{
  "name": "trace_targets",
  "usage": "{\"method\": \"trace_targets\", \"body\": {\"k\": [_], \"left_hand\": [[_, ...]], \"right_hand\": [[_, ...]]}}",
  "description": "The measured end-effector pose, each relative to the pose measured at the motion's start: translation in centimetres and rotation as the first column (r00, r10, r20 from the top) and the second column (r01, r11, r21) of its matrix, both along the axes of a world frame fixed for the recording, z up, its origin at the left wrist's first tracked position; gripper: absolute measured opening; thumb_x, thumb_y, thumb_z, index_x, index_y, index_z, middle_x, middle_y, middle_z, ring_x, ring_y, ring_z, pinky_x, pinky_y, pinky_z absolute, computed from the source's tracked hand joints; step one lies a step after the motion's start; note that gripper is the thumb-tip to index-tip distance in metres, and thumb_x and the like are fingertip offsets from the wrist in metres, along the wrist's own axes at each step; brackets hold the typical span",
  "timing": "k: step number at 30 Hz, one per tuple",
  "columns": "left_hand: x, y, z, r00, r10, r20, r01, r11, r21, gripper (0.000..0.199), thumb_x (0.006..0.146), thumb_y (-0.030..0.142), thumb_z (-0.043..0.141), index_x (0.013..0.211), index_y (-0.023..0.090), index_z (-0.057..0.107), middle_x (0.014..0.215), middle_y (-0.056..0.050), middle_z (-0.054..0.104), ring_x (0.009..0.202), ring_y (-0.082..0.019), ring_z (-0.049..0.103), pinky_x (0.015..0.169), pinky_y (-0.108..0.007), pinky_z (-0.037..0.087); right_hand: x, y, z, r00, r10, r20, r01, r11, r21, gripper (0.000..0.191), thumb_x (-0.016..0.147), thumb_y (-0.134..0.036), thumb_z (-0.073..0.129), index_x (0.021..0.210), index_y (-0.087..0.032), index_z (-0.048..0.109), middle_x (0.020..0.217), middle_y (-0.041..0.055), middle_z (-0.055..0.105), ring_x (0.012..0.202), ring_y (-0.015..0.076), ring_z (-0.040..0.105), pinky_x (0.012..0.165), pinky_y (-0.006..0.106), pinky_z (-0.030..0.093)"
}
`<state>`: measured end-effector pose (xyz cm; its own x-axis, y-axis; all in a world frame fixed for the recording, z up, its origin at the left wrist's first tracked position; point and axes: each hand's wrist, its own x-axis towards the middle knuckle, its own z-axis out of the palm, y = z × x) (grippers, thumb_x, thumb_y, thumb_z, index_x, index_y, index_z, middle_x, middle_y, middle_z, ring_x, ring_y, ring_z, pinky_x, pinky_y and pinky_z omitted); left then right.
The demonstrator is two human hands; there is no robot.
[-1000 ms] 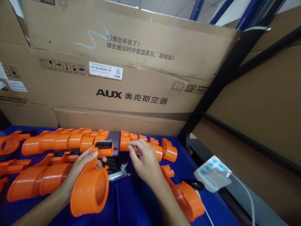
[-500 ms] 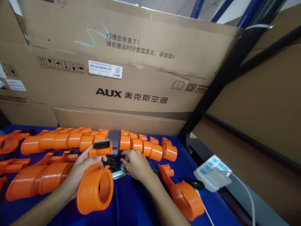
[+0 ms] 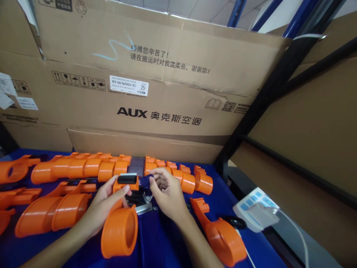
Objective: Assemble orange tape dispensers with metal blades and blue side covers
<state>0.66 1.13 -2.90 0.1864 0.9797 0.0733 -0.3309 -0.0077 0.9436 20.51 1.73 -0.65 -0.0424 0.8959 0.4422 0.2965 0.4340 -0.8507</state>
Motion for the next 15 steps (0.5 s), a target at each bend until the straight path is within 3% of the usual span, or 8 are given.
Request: {"method": "trace_targets", "body": {"k": [4,7,11,15], "left_hand": [[0.1,-0.1,0.0,0.999,0.02,-0.028,-0.019,0.998,0.056,0.028,0.085,0.04,0.076,0.102,0.02,0.067,0.091,-0.003,0.072,0.08,-0.018,0.066,0.072,-0.026,0.052],[0.0,0.1,-0.1,0.997,0.038,-0.059,-0.034,0.997,0.071,0.028,0.087,0.041,0.074,0.103,0.021,0.065,0.087,0.0,0.069,0.073,-0.015,0.064,0.071,-0.026,0.051],[-0.2,0.1,-0.2,0.994,0.03,-0.101,-0.028,0.999,0.022,0.033,0.085,0.044,0.076,0.104,0.02,0.063,0.08,0.001,0.066,0.062,-0.013,0.062,0.065,-0.026,0.051],[0.1,-0.2,-0.2,0.997,0.047,-0.067,-0.049,0.999,-0.021,0.038,0.081,0.043,0.078,0.109,0.021,0.063,0.087,-0.001,0.068,0.061,-0.014,0.063,0.064,-0.027,0.052]], "right_hand": [[-1.0,-0.9,0.0,0.995,-0.037,-0.098,0.045,0.996,0.08,0.019,0.095,-0.034,0.065,0.11,-0.022,0.059,0.083,0.001,0.066,0.058,0.0147,0.069,0.05,0.025,0.054],[-1.4,-1.4,-0.2,0.998,-0.024,-0.056,0.032,0.991,0.13,0.019,0.094,-0.029,0.067,0.11,-0.022,0.06,0.082,0.0028,0.07,0.066,0.0175,0.072,0.061,0.029,0.06],[-1.3,-1.5,0.0,0.997,0.04,0.066,-0.053,0.976,0.21,0.009,0.093,-0.023,0.066,0.101,-0.022,0.062,0.09,0.0058,0.071,0.073,0.0177,0.071,0.065,0.029,0.06],[-1.0,-1.6,0.3,0.96,-0.022,0.278,-0.078,0.936,0.343,0.005,0.091,-0.019,0.063,0.096,-0.022,0.063,0.093,0.007,0.069,0.075,0.0187,0.067,0.065,0.031,0.057]]}}
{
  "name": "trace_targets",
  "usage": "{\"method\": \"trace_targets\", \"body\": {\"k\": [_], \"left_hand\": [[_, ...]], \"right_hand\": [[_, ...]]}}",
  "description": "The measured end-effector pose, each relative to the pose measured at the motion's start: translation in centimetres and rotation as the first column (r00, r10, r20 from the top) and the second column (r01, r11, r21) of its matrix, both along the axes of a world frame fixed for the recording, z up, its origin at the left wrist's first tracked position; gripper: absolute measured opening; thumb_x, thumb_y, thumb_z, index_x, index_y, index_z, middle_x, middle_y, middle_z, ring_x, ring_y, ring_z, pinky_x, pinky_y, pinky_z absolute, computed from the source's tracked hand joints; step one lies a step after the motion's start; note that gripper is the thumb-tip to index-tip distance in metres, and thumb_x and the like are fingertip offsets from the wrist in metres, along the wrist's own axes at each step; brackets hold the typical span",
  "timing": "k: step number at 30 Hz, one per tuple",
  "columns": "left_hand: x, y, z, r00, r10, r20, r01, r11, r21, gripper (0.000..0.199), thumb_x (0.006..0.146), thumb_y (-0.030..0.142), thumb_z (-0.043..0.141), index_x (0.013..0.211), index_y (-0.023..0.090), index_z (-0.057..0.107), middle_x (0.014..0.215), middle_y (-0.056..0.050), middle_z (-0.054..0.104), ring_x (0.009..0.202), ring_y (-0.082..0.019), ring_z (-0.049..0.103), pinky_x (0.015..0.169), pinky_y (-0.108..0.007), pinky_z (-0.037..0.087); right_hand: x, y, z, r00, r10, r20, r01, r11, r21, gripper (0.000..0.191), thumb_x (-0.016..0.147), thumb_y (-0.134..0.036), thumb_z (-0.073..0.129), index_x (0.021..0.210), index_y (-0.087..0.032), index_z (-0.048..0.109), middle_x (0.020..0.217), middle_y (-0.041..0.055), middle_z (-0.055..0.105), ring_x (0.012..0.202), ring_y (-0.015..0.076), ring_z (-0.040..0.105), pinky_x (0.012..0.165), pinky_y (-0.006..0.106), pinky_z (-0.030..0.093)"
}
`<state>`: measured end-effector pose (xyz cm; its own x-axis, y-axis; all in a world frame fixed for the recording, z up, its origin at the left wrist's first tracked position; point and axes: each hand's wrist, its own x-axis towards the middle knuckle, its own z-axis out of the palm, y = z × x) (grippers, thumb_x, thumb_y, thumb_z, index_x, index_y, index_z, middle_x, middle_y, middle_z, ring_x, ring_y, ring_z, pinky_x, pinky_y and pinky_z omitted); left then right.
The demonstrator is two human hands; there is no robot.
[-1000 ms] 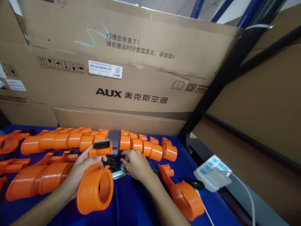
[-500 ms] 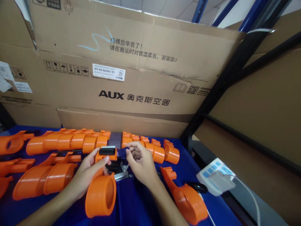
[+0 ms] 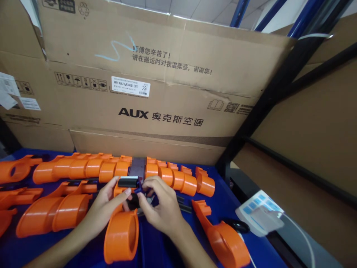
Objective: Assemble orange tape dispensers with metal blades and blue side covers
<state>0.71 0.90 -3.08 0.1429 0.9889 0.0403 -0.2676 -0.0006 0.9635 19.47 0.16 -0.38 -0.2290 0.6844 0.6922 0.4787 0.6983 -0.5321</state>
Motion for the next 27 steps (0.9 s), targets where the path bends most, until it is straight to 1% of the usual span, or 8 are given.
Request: {"method": "trace_targets", "body": {"k": [3,6,10,13,17,22,27], "left_hand": [[0.05,-0.04,0.09,1.0,-0.018,0.002,0.018,1.0,0.015,0.038,0.083,0.043,0.077,0.11,0.022,0.063,0.092,-0.002,0.07,0.063,-0.015,0.064,0.065,-0.028,0.053],[-0.11,0.14,0.12,0.998,-0.052,-0.036,0.053,0.997,0.048,0.035,0.085,0.043,0.075,0.109,0.021,0.063,0.091,-0.002,0.069,0.062,-0.014,0.063,0.065,-0.028,0.054],[-0.19,0.05,0.07,0.996,-0.061,-0.064,0.064,0.996,0.058,0.033,0.086,0.043,0.073,0.11,0.021,0.062,0.091,-0.002,0.068,0.062,-0.014,0.063,0.066,-0.029,0.054],[-0.12,-0.2,0.13,0.997,-0.052,-0.064,0.055,0.997,0.06,0.033,0.087,0.043,0.072,0.11,0.022,0.062,0.089,-0.002,0.067,0.064,-0.014,0.063,0.067,-0.029,0.054],[-0.13,-0.11,0.19,0.997,-0.046,-0.066,0.05,0.997,0.055,0.032,0.086,0.045,0.073,0.108,0.022,0.063,0.087,-0.002,0.068,0.066,-0.015,0.064,0.068,-0.029,0.054],[-0.26,-0.11,-0.21,0.995,-0.052,-0.086,0.058,0.997,0.06,0.032,0.087,0.045,0.072,0.107,0.022,0.063,0.083,-0.001,0.067,0.063,-0.015,0.063,0.068,-0.029,0.054],[-0.19,-0.6,-0.21,0.994,-0.052,-0.101,0.06,0.996,0.073,0.032,0.089,0.046,0.069,0.109,0.022,0.061,0.086,0.0,0.067,0.065,-0.014,0.063,0.07,-0.029,0.054]], "right_hand": [[0.27,-0.08,-0.02,0.99,-0.044,0.137,0.039,0.999,0.038,0.005,0.092,-0.02,0.063,0.097,-0.022,0.061,0.085,0.0052,0.068,0.071,0.0189,0.064,0.064,0.031,0.054],[0.49,-0.02,-0.11,0.98,-0.021,0.197,0.019,1.0,0.013,0.002,0.094,-0.021,0.061,0.093,-0.022,0.059,0.079,0.0028,0.066,0.067,0.0173,0.061,0.062,0.03,0.05],[0.61,0.14,-0.04,0.978,0.042,0.204,-0.043,0.999,0.003,0.013,0.095,-0.02,0.058,0.084,-0.023,0.052,0.077,0.0021,0.063,0.066,0.0162,0.058,0.061,0.029,0.047],[0.61,0.17,0.07,0.975,0.059,0.213,-0.06,0.998,-0.003,0.017,0.096,-0.02,0.056,0.081,-0.023,0.05,0.077,0.0024,0.062,0.067,0.0167,0.057,0.061,0.029,0.046],[0.62,0.17,0.14,0.97,0.07,0.232,-0.07,0.998,-0.009,0.017,0.097,-0.02,0.055,0.081,-0.023,0.05,0.078,0.0029,0.061,0.068,0.0171,0.057,0.061,0.03,0.045],[0.64,0.25,0.19,0.96,0.077,0.269,-0.079,0.997,-0.004,0.016,0.098,-0.019,0.054,0.083,-0.023,0.051,0.081,0.0041,0.062,0.071,0.0177,0.057,0.064,0.03,0.045],[0.58,0.35,0.05,0.949,0.071,0.307,-0.079,0.997,0.015,0.017,0.098,-0.02,0.056,0.082,-0.022,0.051,0.082,0.0041,0.061,0.071,0.0171,0.056,0.063,0.029,0.044]]}}
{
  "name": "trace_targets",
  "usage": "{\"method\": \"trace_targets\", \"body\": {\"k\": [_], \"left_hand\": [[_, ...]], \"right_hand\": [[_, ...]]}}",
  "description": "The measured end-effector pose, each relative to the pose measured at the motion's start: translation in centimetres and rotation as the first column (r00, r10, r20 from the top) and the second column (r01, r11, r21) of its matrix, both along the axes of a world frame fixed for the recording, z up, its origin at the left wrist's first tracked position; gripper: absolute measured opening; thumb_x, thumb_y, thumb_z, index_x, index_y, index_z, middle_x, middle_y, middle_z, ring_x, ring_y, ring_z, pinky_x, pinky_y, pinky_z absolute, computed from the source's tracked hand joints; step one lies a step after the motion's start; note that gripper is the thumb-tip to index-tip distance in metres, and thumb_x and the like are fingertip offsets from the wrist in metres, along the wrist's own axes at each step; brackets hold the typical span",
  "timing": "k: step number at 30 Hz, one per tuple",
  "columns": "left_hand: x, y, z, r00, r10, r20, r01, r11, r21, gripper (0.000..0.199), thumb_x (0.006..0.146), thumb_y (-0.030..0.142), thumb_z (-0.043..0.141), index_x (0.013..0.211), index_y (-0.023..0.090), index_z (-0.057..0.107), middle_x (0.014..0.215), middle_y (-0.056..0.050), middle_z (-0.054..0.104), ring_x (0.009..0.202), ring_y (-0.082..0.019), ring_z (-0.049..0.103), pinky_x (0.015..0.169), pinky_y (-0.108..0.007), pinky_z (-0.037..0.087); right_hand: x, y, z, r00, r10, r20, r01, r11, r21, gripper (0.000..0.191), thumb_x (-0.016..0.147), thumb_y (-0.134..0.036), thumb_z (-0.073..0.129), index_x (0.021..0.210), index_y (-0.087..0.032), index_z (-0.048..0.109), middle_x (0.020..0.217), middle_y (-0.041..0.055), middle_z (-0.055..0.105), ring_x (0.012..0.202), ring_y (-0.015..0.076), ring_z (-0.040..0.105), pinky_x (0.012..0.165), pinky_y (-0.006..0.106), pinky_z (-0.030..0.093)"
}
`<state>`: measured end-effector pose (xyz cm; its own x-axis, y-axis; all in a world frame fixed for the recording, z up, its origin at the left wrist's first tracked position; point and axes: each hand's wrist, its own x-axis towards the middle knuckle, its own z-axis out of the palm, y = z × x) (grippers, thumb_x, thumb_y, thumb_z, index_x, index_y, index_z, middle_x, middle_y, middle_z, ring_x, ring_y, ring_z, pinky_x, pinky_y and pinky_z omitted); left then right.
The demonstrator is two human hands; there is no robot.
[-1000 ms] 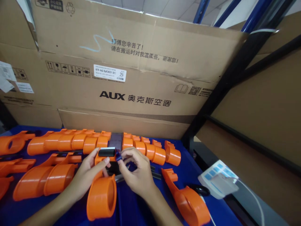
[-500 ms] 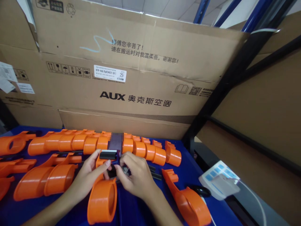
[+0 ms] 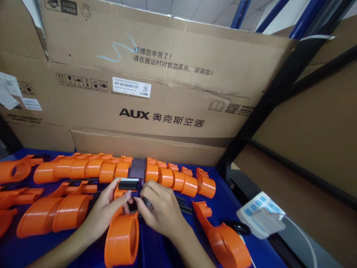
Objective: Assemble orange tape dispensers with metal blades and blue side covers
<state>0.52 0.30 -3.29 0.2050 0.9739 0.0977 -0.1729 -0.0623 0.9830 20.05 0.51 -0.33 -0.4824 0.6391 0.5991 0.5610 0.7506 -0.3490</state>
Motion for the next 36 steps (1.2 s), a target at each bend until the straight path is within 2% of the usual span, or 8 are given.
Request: {"method": "trace_targets", "body": {"k": [13,20,24,26,28,31,33,36], "left_hand": [[0.0,0.1,0.2,0.998,-0.026,0.055,0.025,1.0,0.003,0.031,0.089,0.041,0.072,0.112,0.021,0.063,0.085,0.0,0.068,0.064,-0.013,0.062,0.071,-0.028,0.053],[-0.1,-0.1,1.1,0.948,-0.113,0.297,0.154,0.981,-0.118,0.038,0.087,0.035,0.075,0.12,0.019,0.063,0.082,-0.004,0.073,0.056,-0.014,0.066,0.06,-0.026,0.053],[-0.3,-0.8,1.5,0.909,-0.227,0.35,0.303,0.936,-0.179,0.072,0.084,0.025,0.079,0.148,0.028,0.048,0.114,-0.012,0.075,0.071,-0.02,0.075,0.068,-0.031,0.058],[-0.6,-1.1,1.2,0.881,-0.307,0.361,0.392,0.901,-0.189,0.077,0.085,0.024,0.078,0.153,0.031,0.043,0.119,-0.013,0.074,0.077,-0.023,0.077,0.075,-0.035,0.059],[-0.9,-1.4,0.9,0.84,-0.401,0.365,0.49,0.849,-0.197,0.083,0.086,0.025,0.077,0.158,0.03,0.035,0.111,-0.015,0.076,0.08,-0.027,0.078,0.079,-0.042,0.06],[-1.3,-1.5,0.4,0.79,-0.486,0.374,0.571,0.806,-0.157,0.089,0.083,0.026,0.081,0.158,0.032,0.033,0.128,-0.018,0.07,0.093,-0.032,0.078,0.09,-0.053,0.058],[-1.4,-1.3,0.4,0.798,-0.481,0.362,0.552,0.826,-0.118,0.08,0.082,0.028,0.081,0.152,0.033,0.044,0.151,-0.019,0.053,0.097,-0.032,0.077,0.093,-0.055,0.057],[-1.2,-0.9,0.7,0.856,-0.426,0.293,0.473,0.874,-0.114,0.061,0.086,0.031,0.078,0.143,0.029,0.056,0.16,-0.018,0.042,0.093,-0.03,0.078,0.088,-0.05,0.061]], "right_hand": [[-0.4,-0.7,0.4,0.999,-0.049,0.016,0.049,0.999,0.019,0.016,0.097,-0.022,0.058,0.084,-0.022,0.051,0.085,0.0041,0.059,0.072,0.0173,0.055,0.063,0.029,0.042],[0.1,-1.3,1.4,0.93,-0.045,-0.364,-0.016,0.986,-0.165,0.01,0.1,-0.032,0.054,0.099,-0.023,0.058,0.089,0.0048,0.059,0.08,0.0204,0.057,0.076,0.035,0.047],[0.2,-1.3,1.6,0.867,0.005,-0.498,-0.258,0.86,-0.441,0.039,0.103,-0.046,0.049,0.137,-0.027,0.049,0.113,0.0089,0.065,0.103,0.0252,0.062,0.092,0.04,0.048],[0.2,-1.4,1.8,0.848,0.065,-0.526,-0.393,0.743,-0.542,0.047,0.102,-0.053,0.048,0.142,-0.027,0.046,0.113,0.0089,0.066,0.103,0.0257,0.063,0.092,0.041,0.048],[0.1,-1.3,1.8,0.834,0.094,-0.544,-0.448,0.692,-0.567,0.049,0.099,-0.057,0.052,0.137,-0.026,0.051,0.106,0.0075,0.065,0.096,0.0244,0.063,0.087,0.039,0.049],[-0.2,-1.2,1.6,0.836,0.067,-0.544,-0.405,0.746,-0.529,0.046,0.094,-0.057,0.062,0.127,-0.025,0.056,0.1,0.0052,0.063,0.091,0.0217,0.06,0.082,0.035,0.047],[-0.4,-1.1,1.3,0.849,0.031,-0.528,-0.347,0.787,-0.511,0.04,0.094,-0.054,0.065,0.121,-0.025,0.058,0.097,0.0042,0.062,0.089,0.0204,0.058,0.081,0.034,0.046],[-0.7,-1.1,0.8,0.855,-0.003,-0.518,-0.307,0.802,-0.512,0.03,0.095,-0.048,0.066,0.112,-0.024,0.056,0.093,0.0024,0.059,0.084,0.018,0.056,0.077,0.031,0.045]]}}
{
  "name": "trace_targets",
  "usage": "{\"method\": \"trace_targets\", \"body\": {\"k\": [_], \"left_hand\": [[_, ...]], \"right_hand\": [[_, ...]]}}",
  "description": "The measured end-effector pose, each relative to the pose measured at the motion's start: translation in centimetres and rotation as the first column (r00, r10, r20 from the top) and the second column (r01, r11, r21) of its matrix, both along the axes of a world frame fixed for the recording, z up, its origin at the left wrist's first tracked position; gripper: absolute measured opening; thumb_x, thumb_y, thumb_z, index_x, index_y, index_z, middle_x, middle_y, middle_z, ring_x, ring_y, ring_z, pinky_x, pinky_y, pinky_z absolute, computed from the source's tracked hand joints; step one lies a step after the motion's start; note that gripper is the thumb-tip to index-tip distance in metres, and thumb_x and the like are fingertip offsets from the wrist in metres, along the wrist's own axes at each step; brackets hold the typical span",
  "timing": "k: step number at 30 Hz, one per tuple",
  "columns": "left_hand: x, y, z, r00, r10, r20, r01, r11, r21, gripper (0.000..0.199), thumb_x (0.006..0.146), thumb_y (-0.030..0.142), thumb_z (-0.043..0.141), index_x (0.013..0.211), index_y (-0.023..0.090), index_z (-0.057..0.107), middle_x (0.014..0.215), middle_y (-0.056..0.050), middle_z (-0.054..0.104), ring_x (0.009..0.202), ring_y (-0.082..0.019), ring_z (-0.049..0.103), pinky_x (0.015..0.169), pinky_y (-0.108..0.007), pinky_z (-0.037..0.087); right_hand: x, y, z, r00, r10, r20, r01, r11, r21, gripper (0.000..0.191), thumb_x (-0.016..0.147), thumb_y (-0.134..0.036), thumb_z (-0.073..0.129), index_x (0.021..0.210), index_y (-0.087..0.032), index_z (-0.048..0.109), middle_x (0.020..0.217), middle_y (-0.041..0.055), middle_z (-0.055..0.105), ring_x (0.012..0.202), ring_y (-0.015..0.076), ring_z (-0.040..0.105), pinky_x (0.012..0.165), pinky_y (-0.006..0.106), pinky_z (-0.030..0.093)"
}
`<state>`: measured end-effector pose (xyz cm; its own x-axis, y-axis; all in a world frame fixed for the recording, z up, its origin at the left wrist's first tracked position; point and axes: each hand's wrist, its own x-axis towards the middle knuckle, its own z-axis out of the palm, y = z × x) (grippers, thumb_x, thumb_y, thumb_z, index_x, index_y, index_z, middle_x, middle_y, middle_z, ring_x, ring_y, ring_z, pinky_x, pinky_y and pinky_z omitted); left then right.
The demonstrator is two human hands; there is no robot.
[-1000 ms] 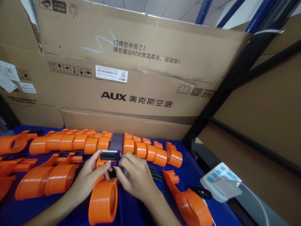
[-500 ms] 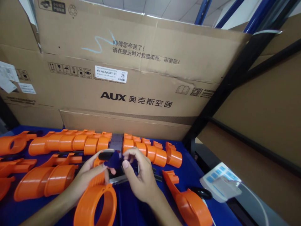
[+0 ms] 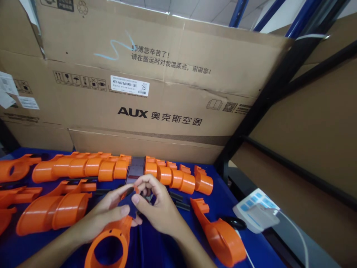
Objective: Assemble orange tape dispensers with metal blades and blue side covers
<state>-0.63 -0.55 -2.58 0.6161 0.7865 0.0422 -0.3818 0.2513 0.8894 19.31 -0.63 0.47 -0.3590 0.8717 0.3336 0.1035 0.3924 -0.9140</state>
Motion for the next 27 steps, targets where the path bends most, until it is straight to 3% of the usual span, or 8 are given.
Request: {"method": "trace_targets", "body": {"k": [5,10,13,17,19,21,24,27], "left_hand": [[0.5,0.5,1.2,0.998,0.039,-0.04,-0.037,0.998,0.054,0.05,0.088,0.032,0.075,0.137,0.026,0.064,0.154,-0.017,0.05,0.089,-0.029,0.078,0.079,-0.046,0.064],[0.7,-0.3,2.2,0.995,0.101,-0.023,-0.1,0.994,0.053,0.051,0.084,0.028,0.078,0.134,0.024,0.067,0.141,-0.016,0.063,0.1,-0.033,0.075,0.081,-0.043,0.063],[0.6,-0.6,2.2,0.993,0.108,-0.045,-0.108,0.994,-0.008,0.054,0.081,0.031,0.08,0.133,0.022,0.068,0.126,-0.017,0.072,0.088,-0.033,0.078,0.076,-0.043,0.063],[-0.1,0.4,1.7,0.991,0.132,-0.016,-0.133,0.989,-0.07,0.056,0.082,0.04,0.077,0.131,0.015,0.066,0.102,-0.017,0.079,0.067,-0.027,0.077,0.068,-0.039,0.061],[-0.6,1.4,1.4,0.988,0.152,0.025,-0.147,0.981,-0.13,0.059,0.083,0.049,0.073,0.128,0.011,0.066,0.096,-0.018,0.08,0.061,-0.025,0.074,0.062,-0.036,0.06],[-1.1,2.2,1.2,0.987,0.155,0.053,-0.141,0.968,-0.208,0.065,0.085,0.056,0.066,0.131,0.01,0.064,0.092,-0.018,0.08,0.059,-0.025,0.072,0.058,-0.035,0.058],[-1.4,2.8,0.9,0.983,0.152,0.103,-0.119,0.955,-0.271,0.072,0.087,0.059,0.06,0.14,0.01,0.058,0.089,-0.017,0.079,0.055,-0.023,0.069,0.054,-0.034,0.054],[-1.4,2.6,0.7,0.977,0.16,0.138,-0.119,0.956,-0.267,0.073,0.087,0.058,0.061,0.143,0.011,0.056,0.089,-0.015,0.079,0.054,-0.021,0.067,0.052,-0.031,0.052]], "right_hand": [[-0.2,0.0,-0.3,1.0,0.02,-0.024,-0.021,0.999,-0.047,0.022,0.099,-0.041,0.062,0.1,-0.024,0.047,0.096,0.0027,0.059,0.082,0.0159,0.055,0.073,0.029,0.047],[-0.7,-0.1,0.0,0.999,-0.044,0.003,0.043,0.999,0.019,0.026,0.098,-0.044,0.061,0.096,-0.024,0.046,0.091,0.0011,0.059,0.08,0.0157,0.056,0.072,0.029,0.048],[-0.8,-0.3,0.2,0.993,-0.102,0.058,0.097,0.991,0.087,0.027,0.097,-0.047,0.061,0.096,-0.023,0.049,0.085,-0.0002,0.059,0.075,0.0151,0.056,0.067,0.028,0.047],[-0.2,-0.1,0.4,0.973,-0.176,0.15,0.152,0.976,0.156,0.03,0.107,-0.044,0.039,0.101,-0.021,0.057,0.085,0.0031,0.063,0.077,0.0173,0.059,0.07,0.031,0.048],[0.1,0.1,0.6,0.928,-0.236,0.29,0.168,0.956,0.242,0.035,0.107,-0.038,0.041,0.083,-0.021,0.059,0.079,0.003,0.062,0.079,0.019,0.057,0.075,0.035,0.047],[0.3,0.0,0.8,0.841,-0.274,0.466,0.125,0.937,0.326,0.036,0.1,-0.031,0.056,0.066,-0.02,0.054,0.078,0.0034,0.061,0.084,0.0214,0.055,0.08,0.04,0.045],[0.1,-0.4,0.9,0.73,-0.263,0.631,0.033,0.935,0.352,0.033,0.086,-0.026,0.073,0.06,-0.019,0.054,0.089,0.0051,0.062,0.093,0.025,0.054,0.086,0.045,0.042],[-0.4,-0.9,0.8,0.676,-0.243,0.695,-0.019,0.938,0.347,0.031,0.074,-0.026,0.082,0.059,-0.019,0.056,0.095,0.006,0.06,0.098,0.0273,0.051,0.089,0.048,0.04]]}}
